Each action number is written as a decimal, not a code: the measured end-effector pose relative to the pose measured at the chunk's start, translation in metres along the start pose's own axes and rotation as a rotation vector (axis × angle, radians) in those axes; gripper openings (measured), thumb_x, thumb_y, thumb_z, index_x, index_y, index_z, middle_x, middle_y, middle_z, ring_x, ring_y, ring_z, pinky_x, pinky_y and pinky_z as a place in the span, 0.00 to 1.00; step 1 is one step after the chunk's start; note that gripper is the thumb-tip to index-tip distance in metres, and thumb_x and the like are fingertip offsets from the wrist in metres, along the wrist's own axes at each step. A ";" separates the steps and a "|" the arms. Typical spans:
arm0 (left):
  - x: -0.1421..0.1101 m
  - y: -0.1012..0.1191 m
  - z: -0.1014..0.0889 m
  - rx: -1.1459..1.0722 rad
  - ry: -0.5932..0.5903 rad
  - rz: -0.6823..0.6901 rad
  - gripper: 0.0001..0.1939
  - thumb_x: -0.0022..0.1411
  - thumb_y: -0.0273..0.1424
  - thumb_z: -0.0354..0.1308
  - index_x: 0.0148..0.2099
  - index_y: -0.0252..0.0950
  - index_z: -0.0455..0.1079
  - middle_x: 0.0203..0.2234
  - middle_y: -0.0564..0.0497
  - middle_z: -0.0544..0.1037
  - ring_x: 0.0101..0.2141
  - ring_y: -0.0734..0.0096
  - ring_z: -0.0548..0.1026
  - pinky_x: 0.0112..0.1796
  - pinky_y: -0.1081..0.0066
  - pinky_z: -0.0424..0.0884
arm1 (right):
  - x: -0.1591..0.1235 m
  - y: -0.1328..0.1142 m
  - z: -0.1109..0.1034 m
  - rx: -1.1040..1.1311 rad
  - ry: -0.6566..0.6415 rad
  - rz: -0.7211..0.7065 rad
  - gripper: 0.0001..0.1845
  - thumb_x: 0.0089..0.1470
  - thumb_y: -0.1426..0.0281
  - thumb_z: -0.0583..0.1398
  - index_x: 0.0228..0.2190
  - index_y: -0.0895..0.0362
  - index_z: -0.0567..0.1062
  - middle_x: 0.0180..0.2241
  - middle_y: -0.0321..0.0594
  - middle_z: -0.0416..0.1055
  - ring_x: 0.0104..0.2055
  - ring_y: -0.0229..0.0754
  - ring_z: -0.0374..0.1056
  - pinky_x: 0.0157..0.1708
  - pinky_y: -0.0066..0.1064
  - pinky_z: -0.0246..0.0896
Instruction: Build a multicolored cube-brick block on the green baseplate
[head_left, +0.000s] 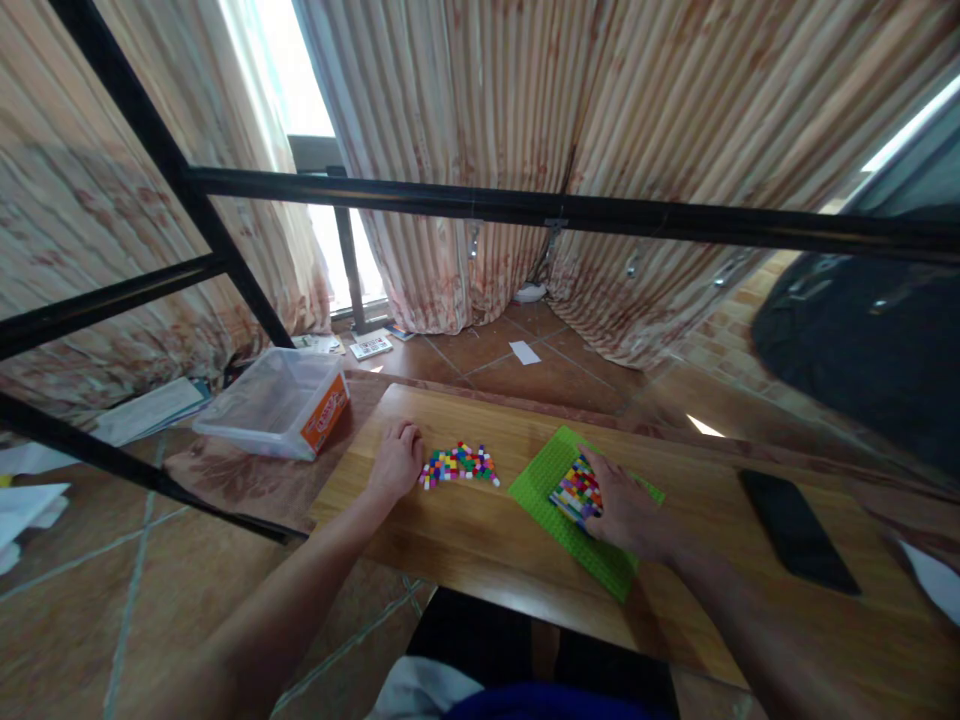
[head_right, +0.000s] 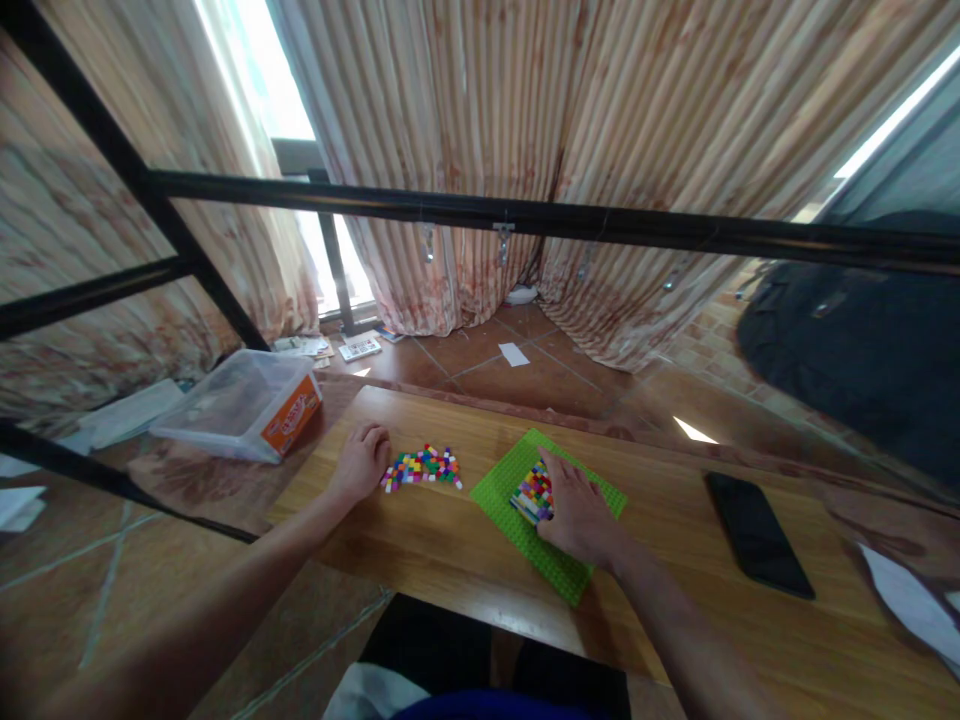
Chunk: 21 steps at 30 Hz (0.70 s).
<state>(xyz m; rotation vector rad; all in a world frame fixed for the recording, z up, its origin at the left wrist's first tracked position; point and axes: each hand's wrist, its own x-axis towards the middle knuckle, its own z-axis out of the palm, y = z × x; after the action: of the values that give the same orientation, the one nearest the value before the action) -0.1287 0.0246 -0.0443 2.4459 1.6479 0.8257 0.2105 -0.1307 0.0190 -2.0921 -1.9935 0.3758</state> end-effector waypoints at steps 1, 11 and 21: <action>0.000 0.000 -0.001 -0.006 -0.002 -0.004 0.09 0.63 0.26 0.49 0.42 0.36 0.70 0.45 0.42 0.74 0.48 0.57 0.70 0.53 0.58 0.67 | 0.000 0.003 0.000 -0.011 -0.006 -0.050 0.53 0.38 0.75 0.60 0.66 0.58 0.50 0.60 0.54 0.62 0.60 0.56 0.60 0.57 0.48 0.53; 0.000 0.005 -0.003 -0.029 -0.015 -0.023 0.09 0.63 0.26 0.49 0.41 0.35 0.70 0.44 0.41 0.74 0.48 0.56 0.69 0.53 0.58 0.67 | 0.009 -0.019 0.001 -0.051 -0.129 -0.348 0.53 0.37 0.77 0.56 0.67 0.56 0.50 0.65 0.48 0.57 0.65 0.51 0.52 0.62 0.49 0.44; 0.000 0.007 -0.002 0.004 -0.049 -0.054 0.09 0.63 0.25 0.49 0.41 0.36 0.69 0.44 0.42 0.74 0.49 0.55 0.68 0.52 0.58 0.66 | 0.013 -0.080 0.009 -0.128 0.092 -0.291 0.22 0.56 0.66 0.56 0.52 0.54 0.73 0.53 0.47 0.70 0.55 0.51 0.62 0.56 0.46 0.54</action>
<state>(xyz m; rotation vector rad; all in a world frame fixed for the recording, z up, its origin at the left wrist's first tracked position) -0.1235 0.0214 -0.0397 2.3928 1.6914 0.7499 0.1334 -0.1138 0.0373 -1.8099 -2.2741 0.0996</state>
